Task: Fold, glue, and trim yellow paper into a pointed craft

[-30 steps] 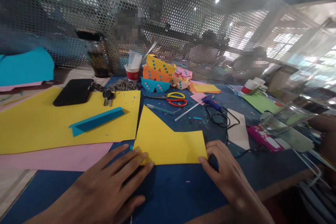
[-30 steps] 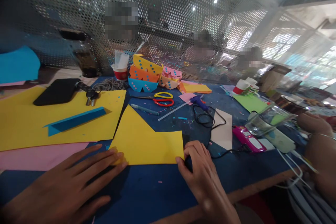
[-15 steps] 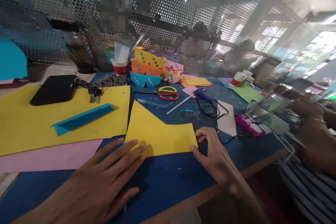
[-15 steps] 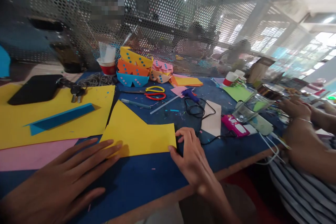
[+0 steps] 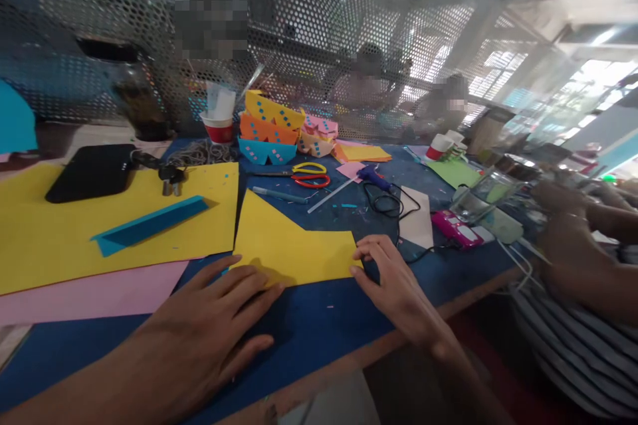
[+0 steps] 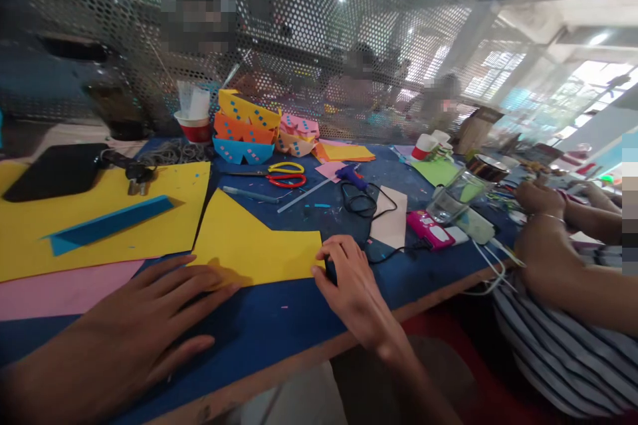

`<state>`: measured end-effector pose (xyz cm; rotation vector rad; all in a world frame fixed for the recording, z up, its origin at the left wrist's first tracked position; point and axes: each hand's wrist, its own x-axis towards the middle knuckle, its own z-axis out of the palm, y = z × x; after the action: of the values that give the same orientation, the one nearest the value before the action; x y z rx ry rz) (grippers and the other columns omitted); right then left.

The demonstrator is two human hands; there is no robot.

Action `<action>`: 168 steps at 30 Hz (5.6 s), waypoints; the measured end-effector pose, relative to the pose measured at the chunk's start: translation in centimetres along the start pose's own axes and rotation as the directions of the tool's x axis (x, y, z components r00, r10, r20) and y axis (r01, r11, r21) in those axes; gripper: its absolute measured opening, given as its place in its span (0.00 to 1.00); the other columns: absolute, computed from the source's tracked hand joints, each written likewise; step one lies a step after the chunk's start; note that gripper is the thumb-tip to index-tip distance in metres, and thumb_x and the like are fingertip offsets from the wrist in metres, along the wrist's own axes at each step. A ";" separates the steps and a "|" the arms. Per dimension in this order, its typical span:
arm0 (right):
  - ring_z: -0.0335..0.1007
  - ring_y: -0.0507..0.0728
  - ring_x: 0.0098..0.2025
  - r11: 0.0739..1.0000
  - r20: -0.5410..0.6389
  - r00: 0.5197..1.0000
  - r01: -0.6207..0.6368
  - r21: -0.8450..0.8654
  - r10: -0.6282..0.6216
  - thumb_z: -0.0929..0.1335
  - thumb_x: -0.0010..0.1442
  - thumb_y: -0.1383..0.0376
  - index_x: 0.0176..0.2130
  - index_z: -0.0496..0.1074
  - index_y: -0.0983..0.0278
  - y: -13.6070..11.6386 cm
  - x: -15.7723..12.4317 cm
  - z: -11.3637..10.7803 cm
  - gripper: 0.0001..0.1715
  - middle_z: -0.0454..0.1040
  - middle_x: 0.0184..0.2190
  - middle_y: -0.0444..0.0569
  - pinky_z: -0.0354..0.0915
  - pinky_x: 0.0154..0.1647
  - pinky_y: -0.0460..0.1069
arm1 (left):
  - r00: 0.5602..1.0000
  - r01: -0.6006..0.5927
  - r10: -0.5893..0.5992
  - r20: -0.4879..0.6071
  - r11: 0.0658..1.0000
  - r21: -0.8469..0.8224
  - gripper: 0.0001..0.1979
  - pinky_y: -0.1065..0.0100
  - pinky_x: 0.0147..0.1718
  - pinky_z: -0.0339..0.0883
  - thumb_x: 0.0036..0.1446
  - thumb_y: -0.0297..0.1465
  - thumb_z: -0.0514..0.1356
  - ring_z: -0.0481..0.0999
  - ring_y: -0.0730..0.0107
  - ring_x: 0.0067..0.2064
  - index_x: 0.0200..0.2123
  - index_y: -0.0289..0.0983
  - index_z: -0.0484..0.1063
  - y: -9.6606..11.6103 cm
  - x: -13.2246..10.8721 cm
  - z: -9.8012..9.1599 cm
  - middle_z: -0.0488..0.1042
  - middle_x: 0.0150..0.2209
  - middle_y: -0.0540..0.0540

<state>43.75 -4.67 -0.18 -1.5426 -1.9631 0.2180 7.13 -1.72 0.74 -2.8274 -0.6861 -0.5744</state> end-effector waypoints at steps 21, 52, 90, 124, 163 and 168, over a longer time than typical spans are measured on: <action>0.79 0.66 0.59 0.992 0.239 0.966 0.115 -0.057 -0.099 0.76 0.75 0.69 0.48 0.82 0.59 -9.1 4.0 3.8 0.05 0.88 0.52 0.51 0.65 0.61 0.62 | 0.991 -0.054 0.052 -0.124 0.998 -0.016 0.24 0.50 0.71 0.67 0.90 0.44 0.51 0.85 0.51 0.61 0.71 0.38 0.79 -0.1 0.3 2.3 0.89 0.60 0.40; 0.76 0.65 0.57 0.994 0.173 0.978 -0.113 -0.013 0.114 0.72 0.59 0.78 0.48 0.76 0.59 -4.3 3.0 0.5 0.20 0.83 0.50 0.50 0.66 0.61 0.61 | 0.998 -0.035 0.029 -0.049 0.991 -0.126 0.21 0.54 0.64 0.72 0.87 0.46 0.60 0.85 0.53 0.59 0.73 0.48 0.79 -1.1 0.4 1.9 0.89 0.62 0.47; 0.81 0.61 0.56 0.976 0.130 0.991 -0.049 0.213 0.021 0.67 0.59 0.81 0.48 0.81 0.59 1.0 2.0 -0.6 0.25 0.84 0.48 0.48 0.78 0.62 0.58 | 0.998 0.052 -0.053 -0.025 0.998 -0.018 0.17 0.51 0.57 0.84 0.85 0.46 0.62 0.90 0.51 0.56 0.65 0.51 0.86 -3.5 -4.0 0.2 0.93 0.56 0.48; 0.81 0.63 0.56 0.966 0.138 0.990 -0.065 0.249 0.031 0.67 0.55 0.82 0.48 0.82 0.59 1.6 2.2 -0.4 0.28 0.84 0.49 0.49 0.75 0.63 0.58 | 0.970 0.163 -0.184 -0.160 0.977 -0.136 0.15 0.49 0.60 0.84 0.85 0.44 0.62 0.89 0.51 0.58 0.53 0.51 0.89 -3.1 -4.2 -0.5 0.94 0.50 0.49; 0.78 0.59 0.49 0.974 0.371 0.929 -0.070 0.216 -0.016 0.71 0.58 0.80 0.45 0.76 0.60 -7.5 6.0 2.9 0.20 0.81 0.47 0.47 0.72 0.55 0.53 | 0.820 0.533 -0.452 0.351 0.827 -0.178 0.06 0.59 0.36 0.63 0.70 0.33 0.63 0.87 0.50 0.39 0.40 0.44 0.81 -1.5 7.0 1.7 0.88 0.37 0.43; 0.81 0.58 0.53 0.933 0.349 0.934 -0.060 0.354 -0.072 0.69 0.57 0.84 0.47 0.76 0.59 -6.4 5.7 2.8 0.24 0.83 0.51 0.48 0.76 0.59 0.54 | 0.850 0.501 -0.409 0.333 0.822 -0.271 0.09 0.60 0.38 0.66 0.68 0.30 0.62 0.86 0.54 0.38 0.43 0.45 0.84 -2.2 6.4 1.6 0.87 0.37 0.46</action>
<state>36.23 -0.71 2.82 -1.3196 -2.0502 0.8622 11.87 3.18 2.00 -3.1015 -1.4883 -0.4211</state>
